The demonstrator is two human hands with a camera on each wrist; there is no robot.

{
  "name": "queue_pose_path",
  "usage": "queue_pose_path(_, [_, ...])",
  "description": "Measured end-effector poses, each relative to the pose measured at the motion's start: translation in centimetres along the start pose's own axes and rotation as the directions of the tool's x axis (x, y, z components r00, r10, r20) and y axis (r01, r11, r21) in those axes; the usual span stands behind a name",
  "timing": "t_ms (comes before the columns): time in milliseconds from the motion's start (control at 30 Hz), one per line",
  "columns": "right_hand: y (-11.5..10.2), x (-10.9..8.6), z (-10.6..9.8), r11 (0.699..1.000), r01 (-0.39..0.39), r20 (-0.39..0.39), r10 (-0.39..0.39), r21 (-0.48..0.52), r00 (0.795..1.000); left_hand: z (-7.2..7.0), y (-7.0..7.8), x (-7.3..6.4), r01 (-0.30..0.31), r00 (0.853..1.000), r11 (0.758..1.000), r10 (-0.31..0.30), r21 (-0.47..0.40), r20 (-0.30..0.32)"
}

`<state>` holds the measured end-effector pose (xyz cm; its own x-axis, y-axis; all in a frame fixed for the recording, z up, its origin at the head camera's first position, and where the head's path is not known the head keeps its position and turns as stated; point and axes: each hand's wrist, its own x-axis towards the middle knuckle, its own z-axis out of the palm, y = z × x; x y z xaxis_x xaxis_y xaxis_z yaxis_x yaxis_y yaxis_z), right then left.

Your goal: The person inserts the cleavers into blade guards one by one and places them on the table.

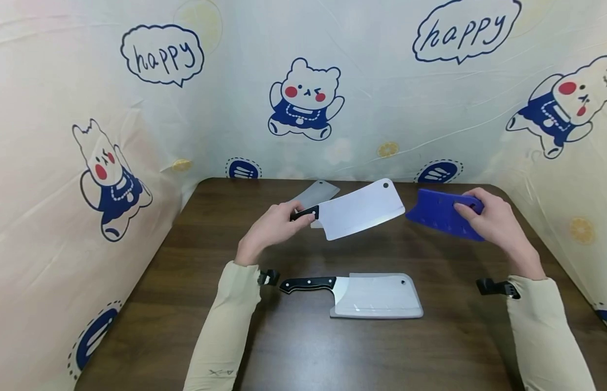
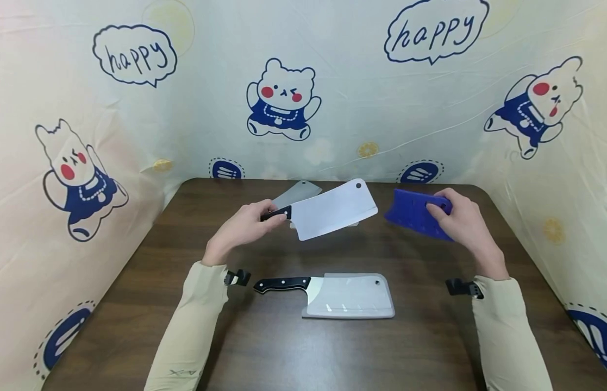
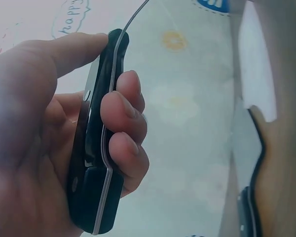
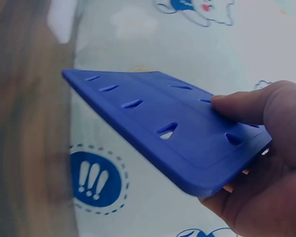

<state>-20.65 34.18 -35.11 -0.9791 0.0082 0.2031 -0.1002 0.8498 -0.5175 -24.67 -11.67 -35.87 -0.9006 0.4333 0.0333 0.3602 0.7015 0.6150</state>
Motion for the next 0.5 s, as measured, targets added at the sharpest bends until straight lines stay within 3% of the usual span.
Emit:
queue_pose_path(267, [-1.8, -0.7, -1.0, 0.990, 0.014, -0.101, 0.000, 0.138, 0.995, -1.5, 0.9, -0.6, -0.008, 0.998, 1.000, 0.006, -0.018, -0.061])
queue_pose_path(500, [-2.7, -1.0, -1.3, 0.980, 0.023, -0.118, 0.000, 0.200, 0.993, -2.5, 1.3, -1.0, 0.024, 0.991, 0.999, -0.029, -0.041, -0.131])
